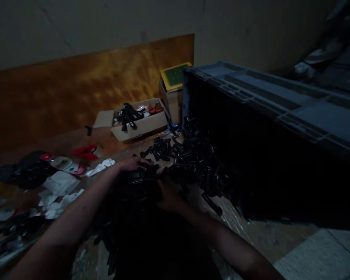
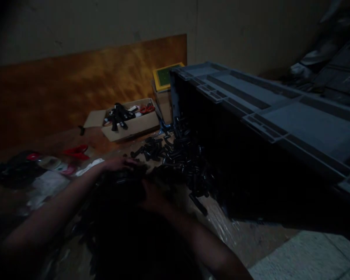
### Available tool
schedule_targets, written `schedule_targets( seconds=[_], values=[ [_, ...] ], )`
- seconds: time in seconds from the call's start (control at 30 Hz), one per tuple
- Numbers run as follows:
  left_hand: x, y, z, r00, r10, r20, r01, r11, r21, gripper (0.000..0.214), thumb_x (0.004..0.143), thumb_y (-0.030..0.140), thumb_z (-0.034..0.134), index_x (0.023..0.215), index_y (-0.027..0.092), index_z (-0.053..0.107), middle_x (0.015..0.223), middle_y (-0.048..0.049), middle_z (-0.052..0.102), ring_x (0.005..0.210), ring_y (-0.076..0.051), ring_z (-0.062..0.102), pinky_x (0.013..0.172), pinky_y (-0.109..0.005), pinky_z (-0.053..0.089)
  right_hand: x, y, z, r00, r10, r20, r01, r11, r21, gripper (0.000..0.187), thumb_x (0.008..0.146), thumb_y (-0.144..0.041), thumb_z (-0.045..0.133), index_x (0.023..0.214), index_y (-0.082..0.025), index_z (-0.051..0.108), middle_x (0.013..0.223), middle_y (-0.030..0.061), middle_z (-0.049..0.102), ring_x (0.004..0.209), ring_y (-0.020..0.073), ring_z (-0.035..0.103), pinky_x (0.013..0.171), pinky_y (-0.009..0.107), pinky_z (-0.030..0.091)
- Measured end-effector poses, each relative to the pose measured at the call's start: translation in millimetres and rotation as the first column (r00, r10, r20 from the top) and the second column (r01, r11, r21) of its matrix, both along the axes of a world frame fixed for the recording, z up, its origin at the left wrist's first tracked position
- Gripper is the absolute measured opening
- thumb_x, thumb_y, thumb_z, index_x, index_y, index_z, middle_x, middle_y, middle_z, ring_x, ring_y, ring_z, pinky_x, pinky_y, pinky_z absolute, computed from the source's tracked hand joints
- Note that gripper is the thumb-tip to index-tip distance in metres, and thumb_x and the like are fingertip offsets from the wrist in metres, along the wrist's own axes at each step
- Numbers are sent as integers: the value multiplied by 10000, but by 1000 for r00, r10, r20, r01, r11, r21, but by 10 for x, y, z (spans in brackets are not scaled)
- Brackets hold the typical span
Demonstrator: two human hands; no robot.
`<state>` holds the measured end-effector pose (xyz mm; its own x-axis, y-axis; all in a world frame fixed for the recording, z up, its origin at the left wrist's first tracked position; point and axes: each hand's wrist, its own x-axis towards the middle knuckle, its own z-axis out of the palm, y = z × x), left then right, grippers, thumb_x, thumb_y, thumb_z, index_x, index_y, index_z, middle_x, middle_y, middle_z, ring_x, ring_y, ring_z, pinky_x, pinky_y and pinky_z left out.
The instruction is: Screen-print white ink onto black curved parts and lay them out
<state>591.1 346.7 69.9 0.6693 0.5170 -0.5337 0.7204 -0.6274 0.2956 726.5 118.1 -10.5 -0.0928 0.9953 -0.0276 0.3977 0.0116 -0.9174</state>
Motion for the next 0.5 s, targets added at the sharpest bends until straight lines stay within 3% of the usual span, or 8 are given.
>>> schedule_targets(
  seconds=[0.07,0.13,0.17,0.23,0.3,0.37,0.43,0.5],
  values=[
    [-252,-156,116,996,68,54,-73,993,97,532,796,362,564,1317,277,636,1449,11,573,1317,-215,542,1126,-313,379,121,-265,-49,997,-5,80,2,999,37,970,733,-408,802,1538,-162,319,1548,183,399,1434,329,364,1166,546,308],
    [-578,-411,188,975,173,141,-202,954,221,541,857,372,503,1378,253,584,1495,-10,525,1365,-226,497,1159,-345,351,299,-715,-159,987,-49,151,39,997,70,771,864,-409,659,1534,-176,356,1570,167,373,1455,316,336,1171,565,296],
    [-764,-595,193,953,226,201,-278,916,288,529,887,390,472,1384,241,576,1500,-22,520,1370,-228,491,1166,-357,349,398,-991,-228,980,-82,181,66,993,97,661,918,-402,576,1519,-195,395,1569,148,382,1460,305,331,1169,570,298],
    [-1152,-1104,115,889,308,339,-430,817,384,527,934,431,413,1392,215,560,1514,-53,503,1382,-227,478,1181,-378,340,581,-1577,-369,961,-78,265,41,989,144,594,891,-426,594,1447,-231,517,1565,129,391,1469,338,302,1165,613,275],
    [-1509,-1799,-109,812,378,445,-563,708,425,559,952,469,388,1430,205,510,1555,-81,443,1415,-234,436,1199,-412,321,694,-2095,-482,948,69,312,-114,985,128,514,834,-458,655,1331,-328,629,1532,77,447,1445,353,346,1147,640,284],
    [-1775,-2607,-471,757,451,473,-643,641,418,611,944,477,416,1508,243,400,1613,-77,341,1470,-248,348,1205,-441,317,698,-2431,-554,915,251,316,-279,959,47,434,824,-444,668,1257,-448,650,1495,-10,493,1424,300,397,1157,592,302],
    [-1911,-3387,-913,742,538,400,-668,638,383,742,905,446,489,1582,339,204,1654,-38,240,1516,-264,229,1192,-481,337,604,-2537,-602,882,353,312,-371,929,-2,406,835,-402,659,1222,-521,639,1479,-61,500,1404,260,433,1156,556,322],
    [-1919,-3983,-1343,757,579,304,-654,663,364,910,810,419,614,1581,420,130,1635,-25,289,1521,-306,167,1195,-546,305,463,-2454,-650,848,421,322,-440,898,-15,421,859,-343,637,1236,-529,627,1487,-61,485,1394,247,446,1146,551,336]
  ],
)
